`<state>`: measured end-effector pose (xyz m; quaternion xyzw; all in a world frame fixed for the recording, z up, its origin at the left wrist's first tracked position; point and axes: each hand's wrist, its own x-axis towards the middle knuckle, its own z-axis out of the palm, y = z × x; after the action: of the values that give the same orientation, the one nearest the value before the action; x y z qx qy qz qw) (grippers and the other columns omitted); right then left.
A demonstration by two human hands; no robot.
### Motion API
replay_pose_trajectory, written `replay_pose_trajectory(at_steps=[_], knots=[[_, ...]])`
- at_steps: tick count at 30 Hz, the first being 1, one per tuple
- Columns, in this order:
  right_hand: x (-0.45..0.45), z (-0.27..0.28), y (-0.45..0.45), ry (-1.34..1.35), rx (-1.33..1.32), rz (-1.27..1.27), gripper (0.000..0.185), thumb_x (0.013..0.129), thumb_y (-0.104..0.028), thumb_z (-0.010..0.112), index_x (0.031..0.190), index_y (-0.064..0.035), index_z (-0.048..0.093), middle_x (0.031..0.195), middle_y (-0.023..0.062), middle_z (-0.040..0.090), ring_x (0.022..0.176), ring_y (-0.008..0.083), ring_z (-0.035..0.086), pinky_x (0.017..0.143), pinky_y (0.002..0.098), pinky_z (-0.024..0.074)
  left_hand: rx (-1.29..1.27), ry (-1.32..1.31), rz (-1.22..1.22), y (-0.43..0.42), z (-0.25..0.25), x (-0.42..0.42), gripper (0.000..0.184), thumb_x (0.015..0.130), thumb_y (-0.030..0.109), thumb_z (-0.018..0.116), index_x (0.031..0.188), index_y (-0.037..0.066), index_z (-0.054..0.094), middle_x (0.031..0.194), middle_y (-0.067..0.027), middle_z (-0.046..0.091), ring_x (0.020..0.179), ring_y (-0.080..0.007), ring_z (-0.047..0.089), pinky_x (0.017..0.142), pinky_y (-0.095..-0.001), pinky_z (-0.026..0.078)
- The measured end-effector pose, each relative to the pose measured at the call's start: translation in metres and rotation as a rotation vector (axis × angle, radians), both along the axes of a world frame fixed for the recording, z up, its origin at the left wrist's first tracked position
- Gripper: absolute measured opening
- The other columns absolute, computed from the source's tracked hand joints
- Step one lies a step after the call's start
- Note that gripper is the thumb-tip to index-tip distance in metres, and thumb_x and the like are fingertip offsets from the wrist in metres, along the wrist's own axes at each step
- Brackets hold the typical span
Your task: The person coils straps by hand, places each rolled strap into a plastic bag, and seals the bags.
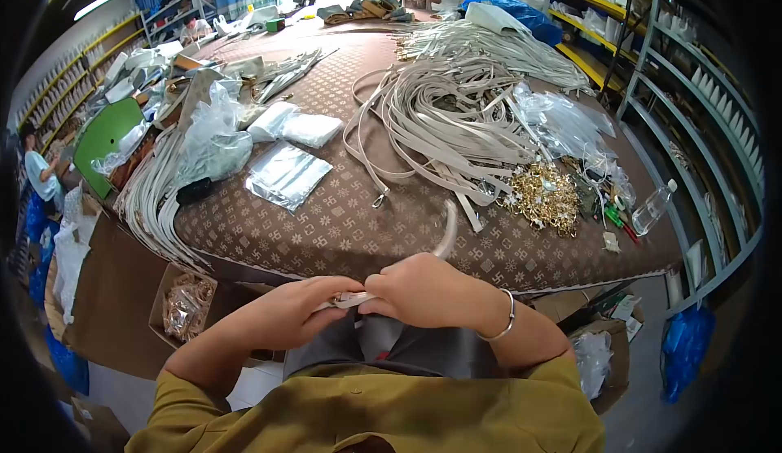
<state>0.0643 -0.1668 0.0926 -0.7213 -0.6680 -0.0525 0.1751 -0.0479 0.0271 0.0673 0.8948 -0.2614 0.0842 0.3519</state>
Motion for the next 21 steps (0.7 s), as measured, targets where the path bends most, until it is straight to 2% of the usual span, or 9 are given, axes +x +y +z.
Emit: replay_pose_trajectory(at_steps=[2, 5, 8, 10, 14, 17, 19, 20, 21], knots=[[-0.010, 0.006, -0.009, 0.053, -0.133, -0.048, 0.022, 0.082, -0.028, 0.061, 0.078, -0.0067, 0.055, 0.060, 0.0107, 0.054, 0.061, 0.0287, 0.059, 0.054, 0.0375, 0.0470, -0.088, 0.209, 0.089, 0.004, 0.001, -0.008, 0.023, 0.088, 0.011, 0.050, 0.109, 0.001, 0.052, 0.082, -0.0119, 0.058, 0.072, -0.0241, 0.058, 0.066, -0.0333, 0.046], [-0.020, 0.016, -0.030, -0.133, 0.051, -0.376, 0.018, 0.077, -0.024, 0.065, 0.083, -0.0080, 0.059, 0.056, 0.0076, 0.054, 0.054, 0.0299, 0.055, 0.049, 0.0388, 0.0421, -0.091, 0.371, 0.135, 0.013, -0.006, -0.018, 0.019, 0.087, 0.011, 0.051, 0.104, 0.002, 0.055, 0.077, -0.0115, 0.058, 0.070, -0.0256, 0.058, 0.064, -0.0339, 0.047], [-0.027, 0.018, -0.067, -0.135, 0.248, -0.653, 0.012, 0.079, -0.016, 0.064, 0.083, -0.0049, 0.062, 0.065, 0.0117, 0.059, 0.059, 0.0295, 0.058, 0.052, 0.0348, 0.0440, -0.022, 0.473, 0.139, 0.029, -0.027, -0.026, 0.015, 0.087, 0.011, 0.053, 0.099, 0.003, 0.056, 0.074, -0.0105, 0.059, 0.069, -0.0258, 0.059, 0.063, -0.0342, 0.047], [-0.027, 0.012, -0.099, -0.125, 0.458, -0.834, 0.013, 0.082, -0.014, 0.062, 0.086, -0.0009, 0.062, 0.069, 0.0125, 0.060, 0.059, 0.0244, 0.056, 0.054, 0.0297, 0.0432, 0.184, 0.324, 0.291, 0.046, -0.046, -0.036, 0.011, 0.087, 0.014, 0.051, 0.093, 0.006, 0.057, 0.079, -0.0127, 0.061, 0.076, -0.0333, 0.060, 0.064, -0.0382, 0.048], [-0.038, -0.012, -0.150, 0.004, 0.769, -1.141, 0.018, 0.087, -0.014, 0.058, 0.082, 0.0029, 0.058, 0.064, 0.0044, 0.053, 0.061, 0.0110, 0.046, 0.056, 0.0253, 0.0381, 0.159, 0.159, 0.434, 0.087, -0.060, -0.061, 0.009, 0.085, 0.013, 0.053, 0.090, 0.007, 0.057, 0.077, -0.0146, 0.061, 0.075, -0.0314, 0.061, 0.063, -0.0378, 0.048], [-0.044, -0.033, -0.170, 0.076, 0.797, -1.195, 0.020, 0.088, -0.015, 0.058, 0.078, 0.0023, 0.056, 0.063, 0.0009, 0.050, 0.063, 0.0092, 0.042, 0.056, 0.0250, 0.0369, 0.176, -0.031, 0.576, 0.110, -0.057, -0.078, 0.007, 0.085, 0.010, 0.054, 0.088, 0.005, 0.058, 0.074, -0.0131, 0.059, 0.067, -0.0307, 0.058, 0.062, -0.0361, 0.047], [-0.047, -0.053, -0.175, 0.113, 0.817, -1.219, 0.021, 0.088, -0.015, 0.058, 0.076, 0.0020, 0.055, 0.063, -0.0008, 0.048, 0.064, 0.0082, 0.040, 0.056, 0.0248, 0.0362, 0.303, -0.298, 0.869, 0.123, -0.048, -0.086, 0.008, 0.086, 0.009, 0.052, 0.089, 0.005, 0.058, 0.076, -0.0135, 0.059, 0.069, -0.0321, 0.058, 0.063, -0.0363, 0.047], [-0.046, -0.066, -0.175, 0.249, 0.725, -1.215, 0.023, 0.088, -0.017, 0.058, 0.075, 0.0014, 0.054, 0.063, 0.0003, 0.047, 0.063, 0.0088, 0.039, 0.057, 0.0242, 0.0363, 0.306, -0.302, 0.867, 0.124, -0.039, -0.087, 0.008, 0.086, 0.009, 0.052, 0.089, 0.005, 0.058, 0.076, -0.0135, 0.059, 0.069, -0.0321, 0.058, 0.063, -0.0363, 0.047], [-0.046, -0.077, -0.175, 0.381, 0.630, -1.204, 0.024, 0.088, -0.019, 0.058, 0.074, 0.0008, 0.053, 0.062, 0.0014, 0.046, 0.062, 0.0093, 0.038, 0.057, 0.0237, 0.0364, 0.326, -0.537, 0.929, 0.125, -0.027, -0.087, 0.010, 0.087, 0.009, 0.051, 0.091, 0.005, 0.059, 0.076, -0.0132, 0.058, 0.068, -0.0315, 0.057, 0.062, -0.0357, 0.046]])
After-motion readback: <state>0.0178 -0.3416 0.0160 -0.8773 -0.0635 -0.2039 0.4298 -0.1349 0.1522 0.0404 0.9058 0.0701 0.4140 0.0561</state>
